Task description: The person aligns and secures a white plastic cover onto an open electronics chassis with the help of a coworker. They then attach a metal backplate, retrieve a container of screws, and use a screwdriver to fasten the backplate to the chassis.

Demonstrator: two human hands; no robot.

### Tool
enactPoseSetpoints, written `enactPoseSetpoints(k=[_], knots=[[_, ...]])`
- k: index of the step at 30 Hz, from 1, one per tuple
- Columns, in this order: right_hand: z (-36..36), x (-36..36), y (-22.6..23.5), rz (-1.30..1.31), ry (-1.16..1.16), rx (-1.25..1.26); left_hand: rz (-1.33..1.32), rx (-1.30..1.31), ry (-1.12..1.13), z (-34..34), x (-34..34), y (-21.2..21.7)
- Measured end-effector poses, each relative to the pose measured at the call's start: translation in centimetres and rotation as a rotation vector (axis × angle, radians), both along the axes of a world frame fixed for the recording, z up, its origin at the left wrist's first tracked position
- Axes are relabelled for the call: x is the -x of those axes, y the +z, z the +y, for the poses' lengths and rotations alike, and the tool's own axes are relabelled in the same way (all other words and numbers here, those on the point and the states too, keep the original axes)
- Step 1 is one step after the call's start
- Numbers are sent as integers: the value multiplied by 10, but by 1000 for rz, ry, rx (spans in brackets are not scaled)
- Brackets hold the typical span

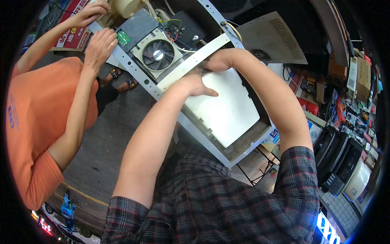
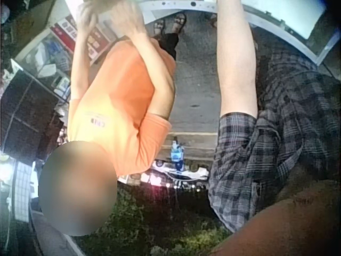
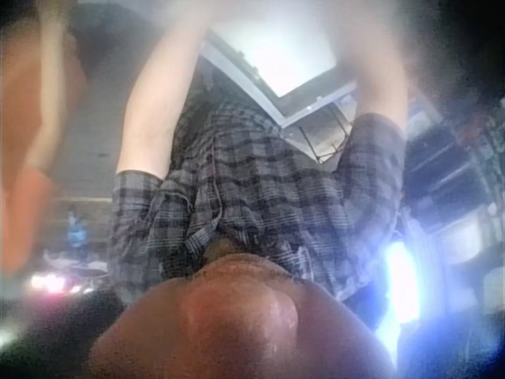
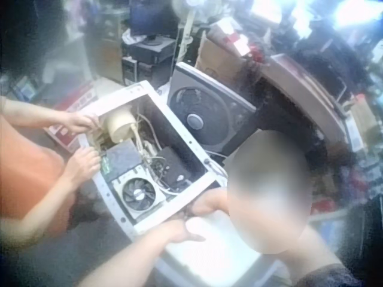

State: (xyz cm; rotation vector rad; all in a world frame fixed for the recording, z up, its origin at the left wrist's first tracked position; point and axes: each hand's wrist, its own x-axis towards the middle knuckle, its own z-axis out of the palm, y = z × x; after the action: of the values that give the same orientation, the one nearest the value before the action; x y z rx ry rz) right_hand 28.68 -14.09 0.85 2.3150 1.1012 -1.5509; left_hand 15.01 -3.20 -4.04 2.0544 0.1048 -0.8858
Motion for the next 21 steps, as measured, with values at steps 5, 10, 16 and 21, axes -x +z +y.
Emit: enactPoseSetpoints(k=[5,10,16,21], knots=[[-3,0,4,34,-115,-13,-41,12,66,-7,4,-6],[-4,-5,-56,15,26,111,-59,44,57,-7,2,-8],[3,4,-26,30,-42,20,-24,-21,-12,-4,-1,-4],[-22,49,62,-270,50,-78,-35,-31,-17,-6,-1,15]])
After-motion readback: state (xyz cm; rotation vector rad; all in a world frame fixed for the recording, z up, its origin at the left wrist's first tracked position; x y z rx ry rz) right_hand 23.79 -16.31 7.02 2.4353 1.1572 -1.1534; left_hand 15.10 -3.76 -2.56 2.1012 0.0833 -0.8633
